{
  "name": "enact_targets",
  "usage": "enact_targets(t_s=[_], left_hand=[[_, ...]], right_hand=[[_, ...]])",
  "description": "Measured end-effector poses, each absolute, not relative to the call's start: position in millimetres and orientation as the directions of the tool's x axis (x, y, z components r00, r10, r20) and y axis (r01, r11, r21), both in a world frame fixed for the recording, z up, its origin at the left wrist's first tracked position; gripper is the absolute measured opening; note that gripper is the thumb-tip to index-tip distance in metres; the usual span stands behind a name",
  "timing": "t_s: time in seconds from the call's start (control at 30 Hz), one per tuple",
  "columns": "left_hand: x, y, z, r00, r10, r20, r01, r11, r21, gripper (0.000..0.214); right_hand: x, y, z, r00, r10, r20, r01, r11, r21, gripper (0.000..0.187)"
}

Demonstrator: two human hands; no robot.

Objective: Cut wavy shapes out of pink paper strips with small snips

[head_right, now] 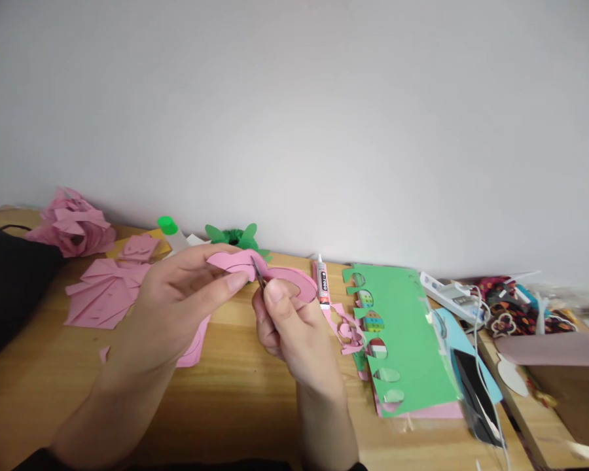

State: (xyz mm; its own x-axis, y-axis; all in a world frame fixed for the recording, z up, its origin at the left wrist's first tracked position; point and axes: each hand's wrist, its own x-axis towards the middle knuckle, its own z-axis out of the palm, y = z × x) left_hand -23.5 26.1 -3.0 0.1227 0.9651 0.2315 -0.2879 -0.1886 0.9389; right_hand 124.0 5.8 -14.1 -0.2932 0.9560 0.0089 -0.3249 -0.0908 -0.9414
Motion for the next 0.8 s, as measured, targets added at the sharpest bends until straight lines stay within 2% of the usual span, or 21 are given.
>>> enact_targets(t_s=[0.3,0.57,0.8], left_hand=[[-23.1,24.6,-3.3,0.133,0.961,0.241,-0.295,-0.194,0.936,0.015],[-23.8,24.1,-0.3,0.136,0.968,0.213,-0.270,-0.170,0.948,0.010],[-23.5,26.7,-3.3,0.114,0.960,0.256,-0.295,-0.214,0.931,0.011]], right_hand=[[123.6,5.9,-13.8,-0.289,0.956,0.047,-0.323,-0.051,-0.945,0.044],[123.5,6.9,-12.2,-0.296,0.955,0.000,-0.306,-0.095,-0.947,0.046],[124.0,5.5,-12.3,-0.295,0.956,-0.017,-0.290,-0.106,-0.951,0.047]])
